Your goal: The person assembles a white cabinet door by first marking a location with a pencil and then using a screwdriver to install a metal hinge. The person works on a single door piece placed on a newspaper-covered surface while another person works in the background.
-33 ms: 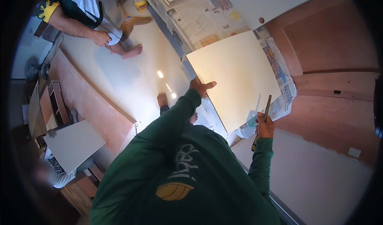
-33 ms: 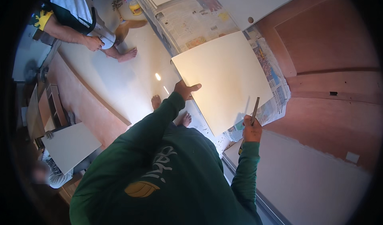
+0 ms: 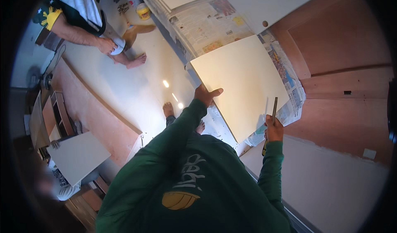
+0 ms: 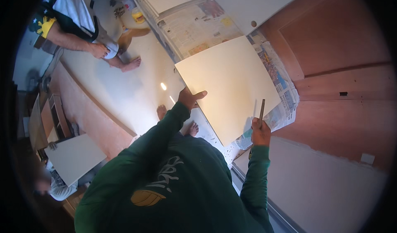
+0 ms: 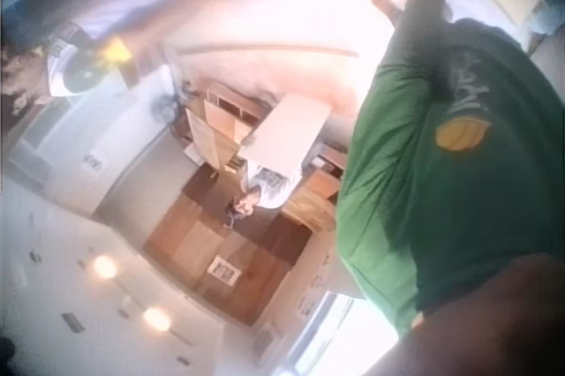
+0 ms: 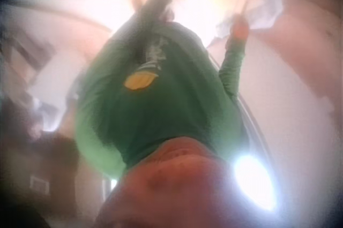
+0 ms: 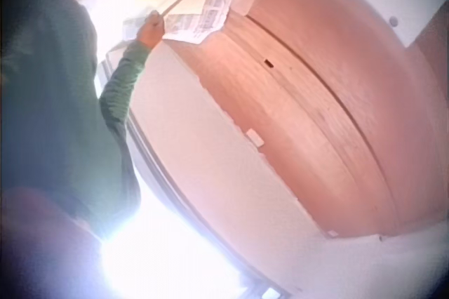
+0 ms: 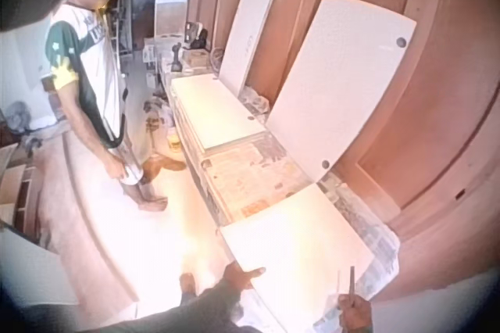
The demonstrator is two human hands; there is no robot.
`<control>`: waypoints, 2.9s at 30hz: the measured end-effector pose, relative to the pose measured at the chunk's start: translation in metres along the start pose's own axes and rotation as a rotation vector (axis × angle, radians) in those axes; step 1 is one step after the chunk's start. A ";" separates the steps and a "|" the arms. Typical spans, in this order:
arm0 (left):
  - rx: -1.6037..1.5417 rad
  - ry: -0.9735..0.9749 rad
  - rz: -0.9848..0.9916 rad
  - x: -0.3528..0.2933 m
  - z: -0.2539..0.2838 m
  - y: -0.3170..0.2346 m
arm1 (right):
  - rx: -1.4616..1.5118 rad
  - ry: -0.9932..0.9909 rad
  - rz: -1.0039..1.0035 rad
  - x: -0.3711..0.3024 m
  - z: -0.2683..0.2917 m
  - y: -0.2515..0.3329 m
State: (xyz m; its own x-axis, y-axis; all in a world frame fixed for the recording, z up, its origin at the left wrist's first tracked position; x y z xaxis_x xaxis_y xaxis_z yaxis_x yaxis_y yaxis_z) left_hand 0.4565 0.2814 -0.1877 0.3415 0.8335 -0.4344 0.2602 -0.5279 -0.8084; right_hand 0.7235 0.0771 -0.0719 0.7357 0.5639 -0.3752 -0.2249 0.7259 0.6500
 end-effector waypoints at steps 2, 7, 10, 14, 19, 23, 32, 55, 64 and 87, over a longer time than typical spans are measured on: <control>-0.080 0.058 -0.140 -0.020 -0.030 -0.045 | -0.008 -0.053 0.149 0.030 0.005 -0.005; -0.206 0.100 -0.405 -0.062 -0.090 -0.104 | 0.030 -0.055 0.139 0.007 0.052 0.103; -0.286 0.120 -0.434 -0.088 -0.130 -0.109 | 0.029 -0.038 0.213 -0.015 0.084 0.157; -0.005 0.187 -0.622 -0.128 -0.182 -0.136 | -0.154 -0.002 0.315 -0.028 0.125 0.239; 0.316 0.285 -0.756 -0.156 -0.235 -0.159 | -0.371 -0.092 0.094 -0.001 0.175 0.295; 0.338 0.470 -0.941 -0.180 -0.273 -0.153 | -0.384 -0.057 0.015 0.027 0.221 0.275; 0.471 0.817 -1.048 -0.225 -0.298 -0.121 | -0.309 -0.050 0.022 -0.017 0.291 0.201; 0.910 1.119 -1.589 -0.181 -0.197 -0.109 | 0.685 -0.275 0.323 -0.072 0.127 0.045; 0.978 1.032 -1.499 -0.184 -0.154 -0.059 | 0.641 -0.115 0.458 -0.068 0.102 0.069; 1.276 1.183 -1.396 -0.139 -0.173 -0.067 | 0.937 -0.083 0.314 -0.015 0.058 0.015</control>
State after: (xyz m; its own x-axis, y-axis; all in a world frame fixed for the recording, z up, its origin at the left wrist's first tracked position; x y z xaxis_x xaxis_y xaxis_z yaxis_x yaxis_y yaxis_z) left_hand 0.5483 0.1729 -0.0047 0.8694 -0.2307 0.4369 0.3696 0.8905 -0.2653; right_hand 0.7458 0.0566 -0.0179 0.7798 0.6218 -0.0722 0.1526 -0.0770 0.9853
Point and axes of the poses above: each hand's wrist, its own x-axis towards the middle knuckle, its own z-axis out of the back of the hand, y = z × x, the point moved 6 cm from there along x, towards the middle knuckle, and after that the axes turned 11 degrees about -x, right-handed, at the moved point
